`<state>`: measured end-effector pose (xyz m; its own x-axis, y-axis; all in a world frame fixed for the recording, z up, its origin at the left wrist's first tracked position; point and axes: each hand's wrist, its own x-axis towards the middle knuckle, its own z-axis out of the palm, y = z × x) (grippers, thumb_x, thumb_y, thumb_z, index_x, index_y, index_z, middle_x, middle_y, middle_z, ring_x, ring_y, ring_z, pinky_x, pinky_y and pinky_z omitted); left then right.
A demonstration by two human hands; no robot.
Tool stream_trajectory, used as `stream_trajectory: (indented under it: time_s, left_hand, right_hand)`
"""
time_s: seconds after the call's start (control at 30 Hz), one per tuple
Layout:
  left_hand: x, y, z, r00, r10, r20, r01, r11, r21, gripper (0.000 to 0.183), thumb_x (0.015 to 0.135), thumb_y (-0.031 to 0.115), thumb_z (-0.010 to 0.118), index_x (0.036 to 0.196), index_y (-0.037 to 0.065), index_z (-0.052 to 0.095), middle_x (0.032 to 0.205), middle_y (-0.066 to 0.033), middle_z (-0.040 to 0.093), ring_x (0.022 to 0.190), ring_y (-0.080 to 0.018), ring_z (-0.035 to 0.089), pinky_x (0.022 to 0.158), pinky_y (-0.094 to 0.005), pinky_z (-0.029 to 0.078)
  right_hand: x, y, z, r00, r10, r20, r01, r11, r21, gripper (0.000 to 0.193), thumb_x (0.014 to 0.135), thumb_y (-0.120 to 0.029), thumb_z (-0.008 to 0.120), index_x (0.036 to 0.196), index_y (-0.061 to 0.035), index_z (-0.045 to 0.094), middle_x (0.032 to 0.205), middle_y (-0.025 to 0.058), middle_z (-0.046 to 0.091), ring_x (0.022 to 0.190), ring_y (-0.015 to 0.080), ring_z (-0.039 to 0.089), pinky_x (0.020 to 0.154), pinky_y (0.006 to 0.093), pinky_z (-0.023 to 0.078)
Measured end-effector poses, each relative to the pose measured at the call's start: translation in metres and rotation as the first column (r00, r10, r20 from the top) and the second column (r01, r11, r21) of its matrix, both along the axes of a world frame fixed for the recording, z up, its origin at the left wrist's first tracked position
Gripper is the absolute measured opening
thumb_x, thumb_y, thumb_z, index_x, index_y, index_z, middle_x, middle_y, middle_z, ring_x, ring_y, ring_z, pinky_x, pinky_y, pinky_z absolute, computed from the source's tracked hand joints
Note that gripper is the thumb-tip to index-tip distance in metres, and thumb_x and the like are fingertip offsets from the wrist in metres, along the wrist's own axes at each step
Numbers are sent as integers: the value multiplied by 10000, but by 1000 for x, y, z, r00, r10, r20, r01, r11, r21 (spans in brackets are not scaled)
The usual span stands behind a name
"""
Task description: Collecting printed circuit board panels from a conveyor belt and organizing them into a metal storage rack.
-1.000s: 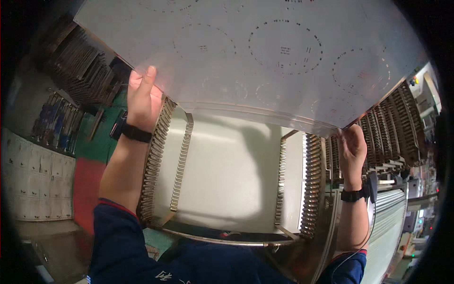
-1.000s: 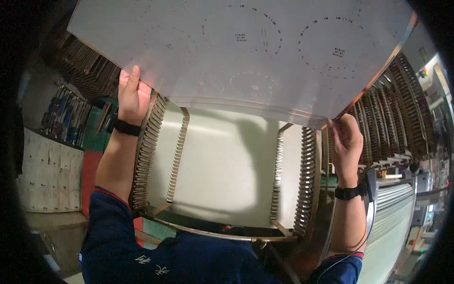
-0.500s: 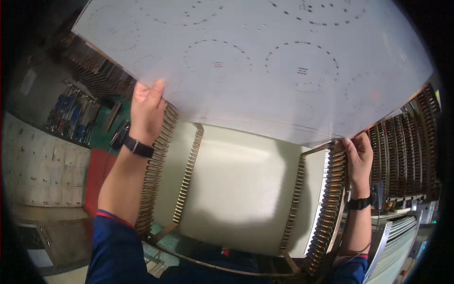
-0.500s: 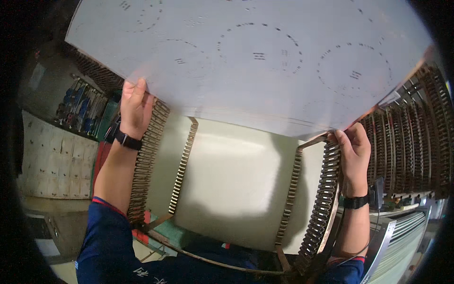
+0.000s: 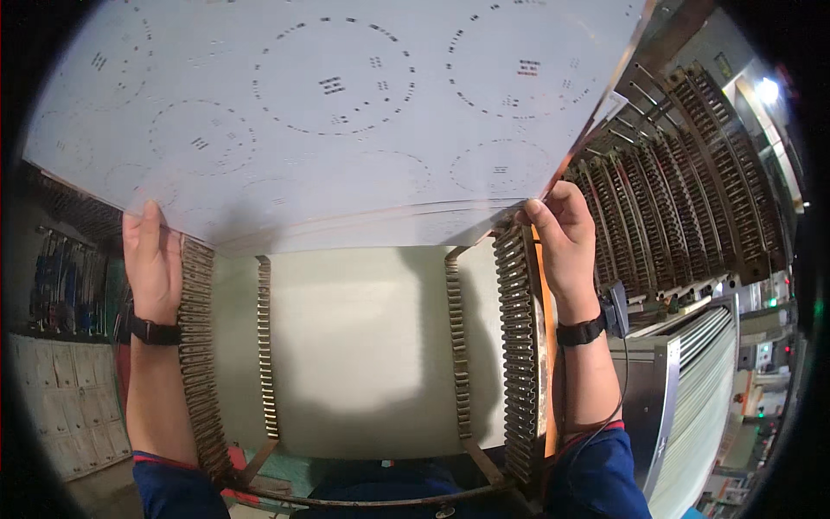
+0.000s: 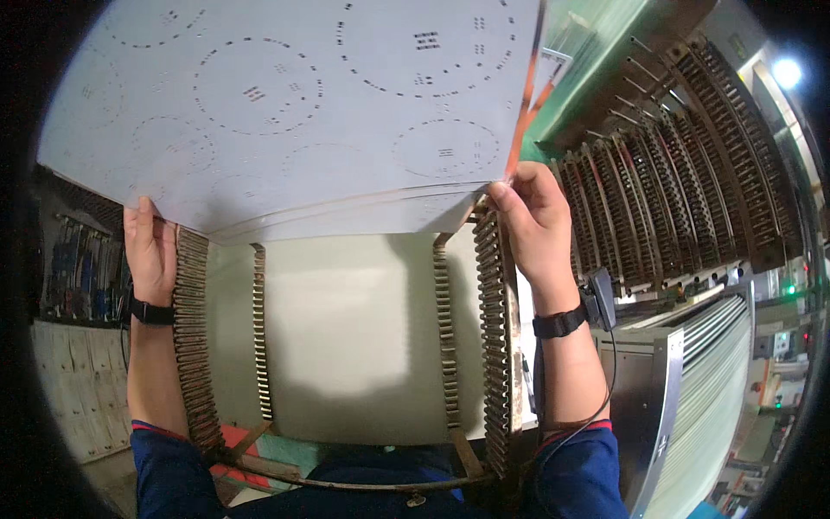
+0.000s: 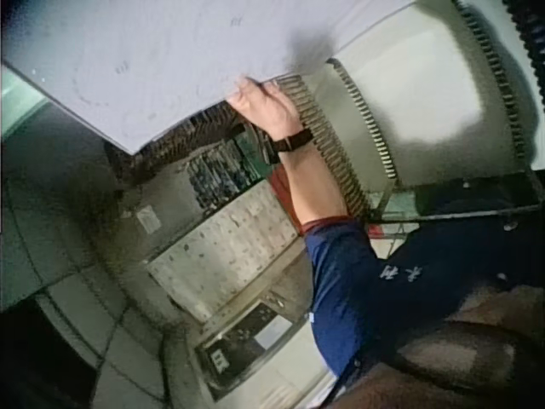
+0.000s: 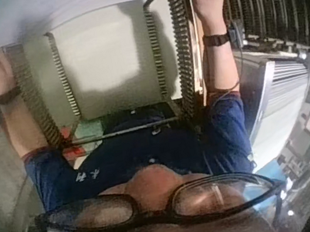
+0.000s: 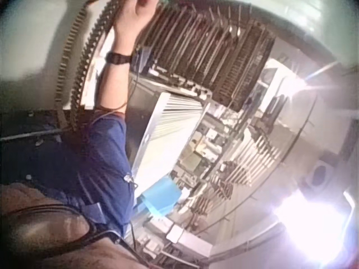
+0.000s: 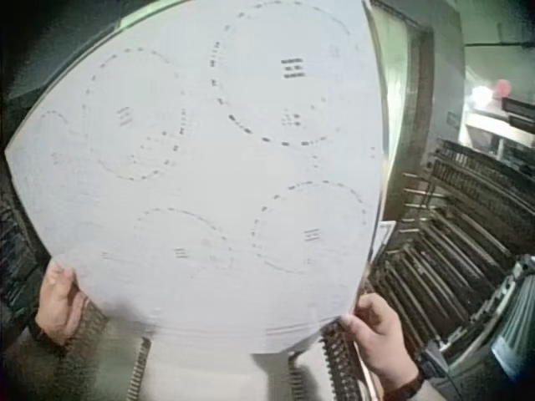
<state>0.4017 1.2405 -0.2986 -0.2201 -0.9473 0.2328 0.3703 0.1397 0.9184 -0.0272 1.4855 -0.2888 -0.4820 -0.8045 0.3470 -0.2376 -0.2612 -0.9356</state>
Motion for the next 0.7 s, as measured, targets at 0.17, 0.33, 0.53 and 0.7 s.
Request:
stream_trajectory:
  time_s: [0.17, 0.33, 0.53, 0.7]
  left_hand:
    - [-7, 0, 5, 996, -19, -85, 16, 999, -36, 347, 1059, 191, 537, 1375, 60, 479, 1362, -87, 571, 1248, -200, 549, 1064, -384, 469]
    - [-14, 2, 10, 997, 19, -77, -21, 999, -25, 360, 1059, 193, 539, 1385, 58, 470, 1393, -88, 547, 1276, -202, 528, 1085, -388, 451]
    - [-18, 2, 10, 999, 14, -36, -15, 999, -30, 395, 1068, 231, 527, 1413, 58, 443, 1400, -75, 539, 1286, -194, 520, 1109, -382, 432]
    - [-24, 3, 13, 999, 31, -20, -32, 998, -46, 397, 1065, 230, 534, 1413, 65, 439, 1399, -65, 539, 1282, -185, 520, 1094, -377, 440]
  right_hand:
    - [1, -1, 3, 1000, -2, 13, 3, 999, -50, 125, 990, -51, 633, 1101, -32, 578, 964, 2, 630, 880, 75, 576, 812, 245, 481]
    - [2, -4, 2, 997, -70, 45, 75, 988, -132, 149, 996, -73, 630, 1127, -35, 570, 985, 1, 624, 895, 70, 571, 811, 241, 478]
    - [-3, -3, 1, 998, -59, 38, 61, 997, -43, 139, 1004, -85, 619, 1125, -29, 580, 984, 2, 632, 886, 69, 574, 803, 248, 487]
    - [-7, -2, 2, 998, -64, 27, 65, 997, -39, 135, 998, -83, 630, 1113, -20, 602, 962, 15, 648, 865, 89, 597, 797, 263, 503]
